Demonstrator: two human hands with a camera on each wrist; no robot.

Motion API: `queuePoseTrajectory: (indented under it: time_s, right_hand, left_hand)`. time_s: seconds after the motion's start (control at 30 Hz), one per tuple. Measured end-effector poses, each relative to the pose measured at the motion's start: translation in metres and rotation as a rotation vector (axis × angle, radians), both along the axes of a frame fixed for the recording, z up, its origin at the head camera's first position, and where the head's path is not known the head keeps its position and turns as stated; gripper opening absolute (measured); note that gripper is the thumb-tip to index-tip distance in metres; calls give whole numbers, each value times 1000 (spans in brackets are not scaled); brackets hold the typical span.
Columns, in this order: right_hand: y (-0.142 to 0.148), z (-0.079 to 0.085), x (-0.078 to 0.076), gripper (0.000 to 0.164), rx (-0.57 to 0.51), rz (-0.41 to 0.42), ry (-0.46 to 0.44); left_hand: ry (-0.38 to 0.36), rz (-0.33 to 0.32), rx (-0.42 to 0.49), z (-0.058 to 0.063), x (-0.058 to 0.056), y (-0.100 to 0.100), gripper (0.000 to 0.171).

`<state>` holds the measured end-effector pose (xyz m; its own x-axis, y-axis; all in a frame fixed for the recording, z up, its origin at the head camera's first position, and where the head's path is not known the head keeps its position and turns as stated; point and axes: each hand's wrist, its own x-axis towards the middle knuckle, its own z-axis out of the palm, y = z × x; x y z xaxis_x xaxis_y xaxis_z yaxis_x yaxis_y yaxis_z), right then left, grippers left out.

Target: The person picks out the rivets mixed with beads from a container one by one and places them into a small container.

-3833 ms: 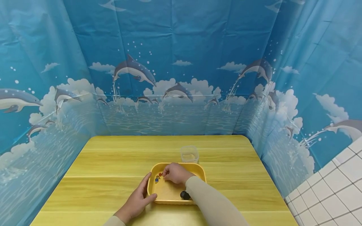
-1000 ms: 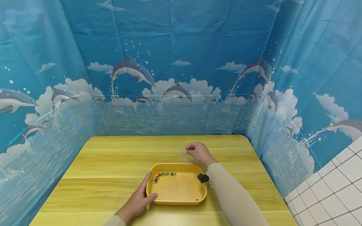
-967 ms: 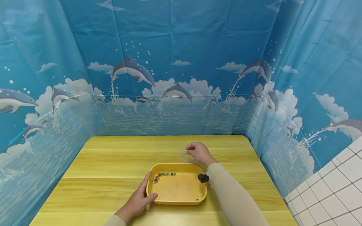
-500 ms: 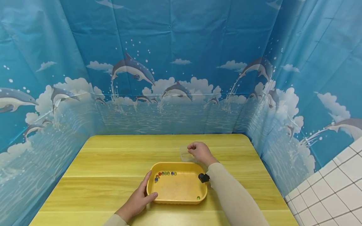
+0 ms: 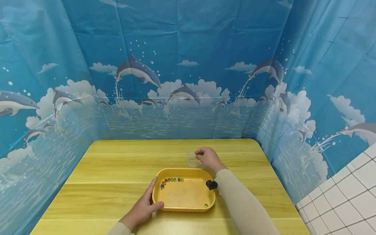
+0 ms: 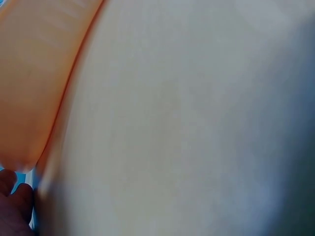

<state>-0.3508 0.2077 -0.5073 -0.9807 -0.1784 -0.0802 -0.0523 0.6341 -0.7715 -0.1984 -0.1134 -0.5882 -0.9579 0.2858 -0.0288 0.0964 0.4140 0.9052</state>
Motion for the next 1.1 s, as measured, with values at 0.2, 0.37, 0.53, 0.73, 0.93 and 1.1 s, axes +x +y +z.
queuePoseTrajectory:
  time_s: [0.2, 0.37, 0.53, 0.73, 0.93, 1.1]
  right_hand:
    - [1, 1, 0, 27, 4, -2, 0]
    - [1, 0, 0, 28, 2, -1, -2]
    - [1, -1, 0, 29, -1, 1, -12]
    - [-1, 1, 2, 29, 2, 5, -15]
    - [-17, 7, 9, 26, 19, 42, 15]
    - [-36, 8, 19, 22, 16, 121, 19]
  left_hand:
    - [-12, 5, 1, 3, 1, -1, 119]
    - [-35, 1, -16, 4, 1, -1, 125]
    - [-31, -6, -22, 3, 0, -1, 128]
    - [-35, -2, -21, 2, 0, -1, 131]
    - [-46, -4, -10, 2, 1, -2, 136]
    - [-16, -9, -7, 2, 0, -1, 133]
